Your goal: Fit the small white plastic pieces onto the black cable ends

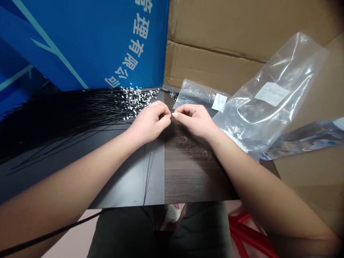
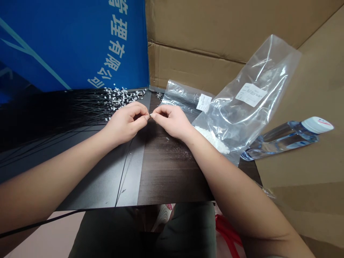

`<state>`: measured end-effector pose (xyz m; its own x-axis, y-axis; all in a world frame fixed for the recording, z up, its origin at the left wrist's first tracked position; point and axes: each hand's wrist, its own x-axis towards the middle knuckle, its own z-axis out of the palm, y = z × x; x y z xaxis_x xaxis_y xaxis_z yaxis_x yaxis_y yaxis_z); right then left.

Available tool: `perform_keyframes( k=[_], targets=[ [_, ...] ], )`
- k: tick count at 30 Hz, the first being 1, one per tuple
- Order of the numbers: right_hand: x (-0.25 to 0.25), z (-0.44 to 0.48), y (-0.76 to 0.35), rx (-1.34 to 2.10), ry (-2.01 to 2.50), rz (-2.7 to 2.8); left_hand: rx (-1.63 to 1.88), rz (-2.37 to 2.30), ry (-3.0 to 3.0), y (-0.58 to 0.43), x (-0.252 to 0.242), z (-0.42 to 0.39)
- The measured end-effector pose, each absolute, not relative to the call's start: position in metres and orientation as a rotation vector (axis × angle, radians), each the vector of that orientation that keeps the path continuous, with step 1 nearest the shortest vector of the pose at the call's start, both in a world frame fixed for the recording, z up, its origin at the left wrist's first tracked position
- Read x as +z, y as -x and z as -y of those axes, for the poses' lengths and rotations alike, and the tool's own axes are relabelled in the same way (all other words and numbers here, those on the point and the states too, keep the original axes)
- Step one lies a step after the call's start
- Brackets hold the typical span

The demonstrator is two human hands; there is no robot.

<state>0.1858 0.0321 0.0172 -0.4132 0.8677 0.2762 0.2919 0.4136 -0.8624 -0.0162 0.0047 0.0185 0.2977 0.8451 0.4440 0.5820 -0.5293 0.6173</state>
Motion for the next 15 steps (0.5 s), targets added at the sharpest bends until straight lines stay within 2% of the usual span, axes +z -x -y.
perform_keyframes(
  k=[15],
  targets=[
    [0.0142, -0.0341, -0.1868, 0.96, 1.0, 1.923, 1.058, -1.34, -2.151, 0.0165, 0.0185, -0.0061]
  ],
)
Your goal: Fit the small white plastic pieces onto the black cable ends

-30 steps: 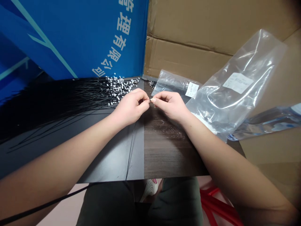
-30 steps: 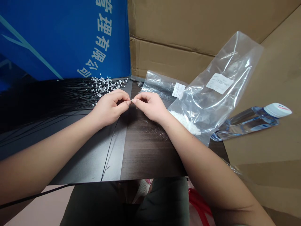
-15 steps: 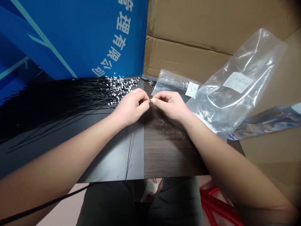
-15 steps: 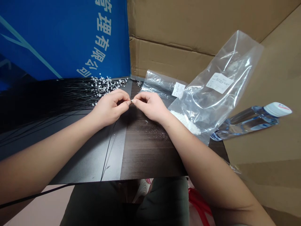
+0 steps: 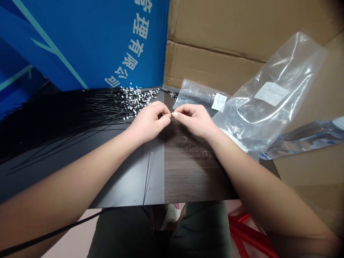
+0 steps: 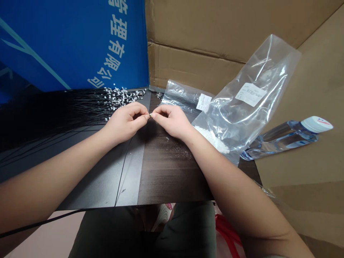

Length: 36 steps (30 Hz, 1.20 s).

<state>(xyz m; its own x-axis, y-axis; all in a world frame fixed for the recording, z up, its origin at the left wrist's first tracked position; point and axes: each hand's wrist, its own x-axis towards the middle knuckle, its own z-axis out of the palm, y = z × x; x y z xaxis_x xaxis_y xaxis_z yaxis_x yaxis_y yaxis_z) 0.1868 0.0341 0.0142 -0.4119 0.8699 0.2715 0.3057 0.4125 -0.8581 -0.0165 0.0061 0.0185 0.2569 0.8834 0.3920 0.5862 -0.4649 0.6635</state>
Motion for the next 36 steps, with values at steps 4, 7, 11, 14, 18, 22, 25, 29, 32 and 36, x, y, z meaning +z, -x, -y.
perform_keyframes(
  k=[4, 7, 11, 14, 18, 22, 25, 29, 32, 36],
  targets=[
    [0.0105, -0.035, -0.1863, 0.994, 1.023, 1.846, 1.007, -1.418, -1.994, 0.0165, 0.0193, -0.0069],
    [0.0111, -0.034, -0.1854, 0.983, 1.037, 1.822, 0.964, -1.435, -1.92, 0.0155, 0.0201, -0.006],
    [0.0131, -0.0326, -0.1838, 0.973, 1.046, 1.816, 0.956, -1.405, -1.895, 0.0141, 0.0199, -0.0045],
    [0.0126, -0.033, -0.183, 0.981, 1.041, 1.811, 0.968, -1.405, -1.897, 0.0139, 0.0194, -0.0043],
    [0.0114, -0.034, -0.1825, 0.985, 1.05, 1.799, 1.006, -1.415, -1.868, 0.0143, 0.0178, -0.0055],
    [0.0102, -0.0347, -0.1823, 0.982, 1.006, 1.813, 1.015, -1.386, -1.786, 0.0144, 0.0156, -0.0066],
    [0.0089, -0.0354, -0.1822, 0.973, 0.988, 1.832, 1.029, -1.352, -1.748, 0.014, 0.0149, -0.0068],
    [0.0077, -0.0361, -0.1824, 0.956, 0.981, 1.852, 1.051, -1.309, -1.672, 0.0128, 0.0144, -0.0069],
    [0.0074, -0.0363, -0.183, 0.952, 0.977, 1.867, 1.059, -1.285, -1.643, 0.0122, 0.0136, -0.0073],
    [0.0083, -0.0356, -0.1832, 0.932, 0.981, 1.898, 1.084, -1.269, -1.609, 0.0124, 0.0125, -0.0079]
  ],
)
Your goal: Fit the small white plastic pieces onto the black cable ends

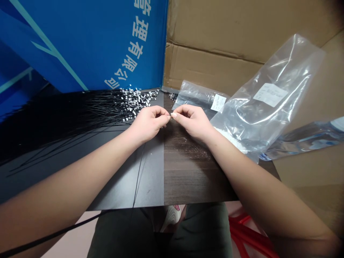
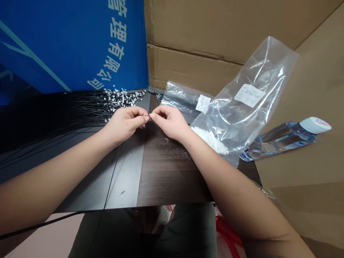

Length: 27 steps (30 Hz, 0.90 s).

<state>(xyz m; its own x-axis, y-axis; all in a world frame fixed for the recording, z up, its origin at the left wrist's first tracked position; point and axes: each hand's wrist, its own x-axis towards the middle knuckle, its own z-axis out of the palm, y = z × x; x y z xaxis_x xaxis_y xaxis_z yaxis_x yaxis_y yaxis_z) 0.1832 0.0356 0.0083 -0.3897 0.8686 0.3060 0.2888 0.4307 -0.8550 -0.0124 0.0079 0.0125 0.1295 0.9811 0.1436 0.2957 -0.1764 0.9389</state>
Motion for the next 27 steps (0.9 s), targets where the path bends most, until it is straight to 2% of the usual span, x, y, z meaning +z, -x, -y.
perform_keyframes(
  k=[27],
  targets=[
    [0.0072, -0.0331, -0.1772, 0.908, 0.977, 1.843, 1.134, -1.224, -1.523, 0.011, 0.0123, -0.0075]
  ],
)
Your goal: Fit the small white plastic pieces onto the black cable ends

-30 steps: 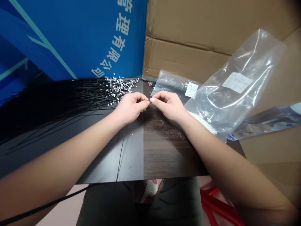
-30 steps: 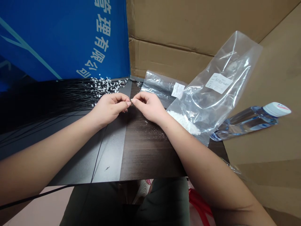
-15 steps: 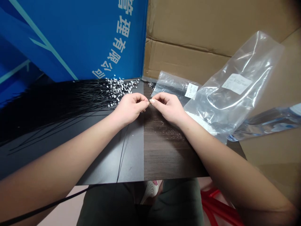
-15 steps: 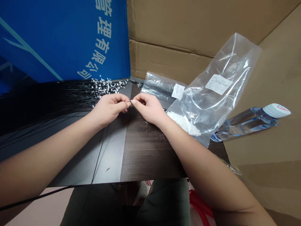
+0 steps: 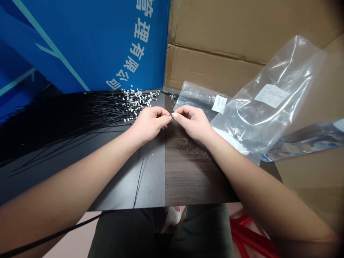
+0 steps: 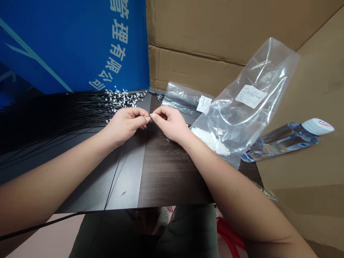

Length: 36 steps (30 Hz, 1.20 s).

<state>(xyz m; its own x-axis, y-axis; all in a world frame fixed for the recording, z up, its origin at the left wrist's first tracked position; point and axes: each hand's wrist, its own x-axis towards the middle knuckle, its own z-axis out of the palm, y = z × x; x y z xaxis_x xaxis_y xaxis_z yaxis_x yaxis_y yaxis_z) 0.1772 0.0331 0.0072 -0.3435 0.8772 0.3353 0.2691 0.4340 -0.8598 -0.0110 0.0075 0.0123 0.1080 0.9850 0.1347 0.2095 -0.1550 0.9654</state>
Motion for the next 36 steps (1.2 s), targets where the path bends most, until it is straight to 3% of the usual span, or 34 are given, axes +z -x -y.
perform_keyframes(
  k=[36],
  targets=[
    [0.0065, -0.0347, -0.1783, 0.997, 0.956, 1.779, 1.206, -1.138, -1.467, 0.009, 0.011, -0.0054]
  ],
)
